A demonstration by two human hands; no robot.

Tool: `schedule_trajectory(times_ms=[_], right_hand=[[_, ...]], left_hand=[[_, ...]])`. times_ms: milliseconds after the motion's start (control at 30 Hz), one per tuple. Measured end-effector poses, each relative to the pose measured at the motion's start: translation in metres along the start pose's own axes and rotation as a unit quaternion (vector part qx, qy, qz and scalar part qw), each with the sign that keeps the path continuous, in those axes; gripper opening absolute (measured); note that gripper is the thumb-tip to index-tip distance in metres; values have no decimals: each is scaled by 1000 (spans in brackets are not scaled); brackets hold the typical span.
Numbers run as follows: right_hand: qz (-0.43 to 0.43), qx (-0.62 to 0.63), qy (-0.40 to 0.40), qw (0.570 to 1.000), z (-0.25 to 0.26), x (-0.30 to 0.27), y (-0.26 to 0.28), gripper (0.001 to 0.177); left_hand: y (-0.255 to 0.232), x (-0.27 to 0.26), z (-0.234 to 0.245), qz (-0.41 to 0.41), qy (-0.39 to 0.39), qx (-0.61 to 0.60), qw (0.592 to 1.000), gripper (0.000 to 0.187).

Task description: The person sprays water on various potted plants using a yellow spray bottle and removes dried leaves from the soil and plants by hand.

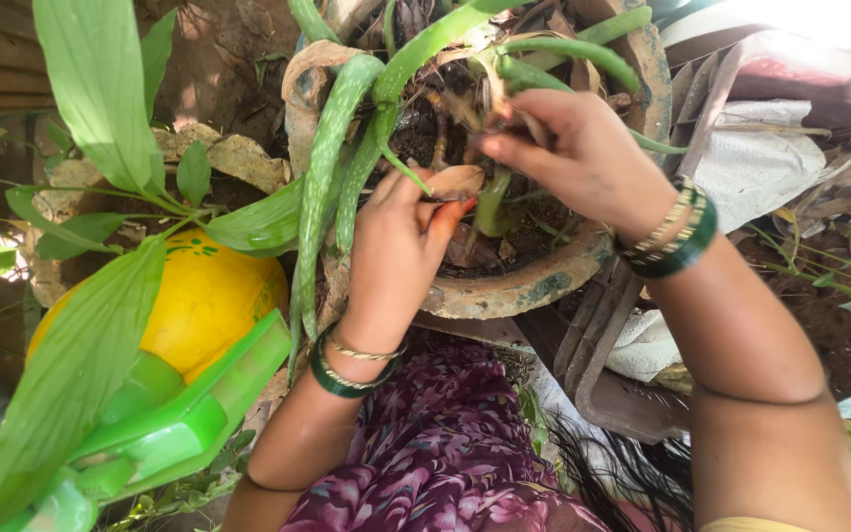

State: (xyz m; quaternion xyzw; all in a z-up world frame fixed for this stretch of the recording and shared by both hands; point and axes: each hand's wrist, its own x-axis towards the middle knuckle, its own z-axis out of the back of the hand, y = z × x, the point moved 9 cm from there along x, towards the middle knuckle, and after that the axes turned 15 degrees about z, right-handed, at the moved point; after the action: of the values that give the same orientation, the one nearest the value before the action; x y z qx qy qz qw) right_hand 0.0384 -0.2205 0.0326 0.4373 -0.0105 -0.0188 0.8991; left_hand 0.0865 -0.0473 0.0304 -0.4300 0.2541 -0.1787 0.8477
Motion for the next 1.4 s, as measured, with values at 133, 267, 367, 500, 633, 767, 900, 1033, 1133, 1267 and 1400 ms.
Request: schedule_trajectory(times_ms=[133,267,367,500,633,767,900,1033,1133,1267,1400], right_hand=[[-45,267,-44,962,4,-22,8,18],[-70,353,-38,932,-4,-38,8,17],[-113,346,-53,930,-12,-46,-1,19],[-122,386,-65,912,-24,-51,1,37],[-105,538,-153,822,-34,-54,7,45],[-136,606,-218,753,-51,-57,6,45],[-82,635,-300,707,-56,-65,18,42],[-63,580,-384,716,-47,-84,18,34],[-34,521,-386,760,-34,-105,21,28],[-50,495,-389,775,-12,-139,15,31],[-79,440,-395,802,28,-176,2,34]], left_hand=[[27,-2,-17,129,83,-172,973,25],[22,-1,-22,56,87,-314,944,28],[25,-3,-36,50,92,-287,952,27],[15,-5,-52,28,116,-367,923,32],[3,-15,-62,31,185,-485,854,41],[1,-20,-68,64,131,-366,919,54],[-21,-36,-77,17,116,-292,949,74],[-56,-61,-75,-62,87,-220,970,78],[-76,-71,-80,-73,112,-216,967,79],[-104,-88,-94,-78,185,-245,948,85],[-124,-99,-118,-63,309,-230,921,96]])
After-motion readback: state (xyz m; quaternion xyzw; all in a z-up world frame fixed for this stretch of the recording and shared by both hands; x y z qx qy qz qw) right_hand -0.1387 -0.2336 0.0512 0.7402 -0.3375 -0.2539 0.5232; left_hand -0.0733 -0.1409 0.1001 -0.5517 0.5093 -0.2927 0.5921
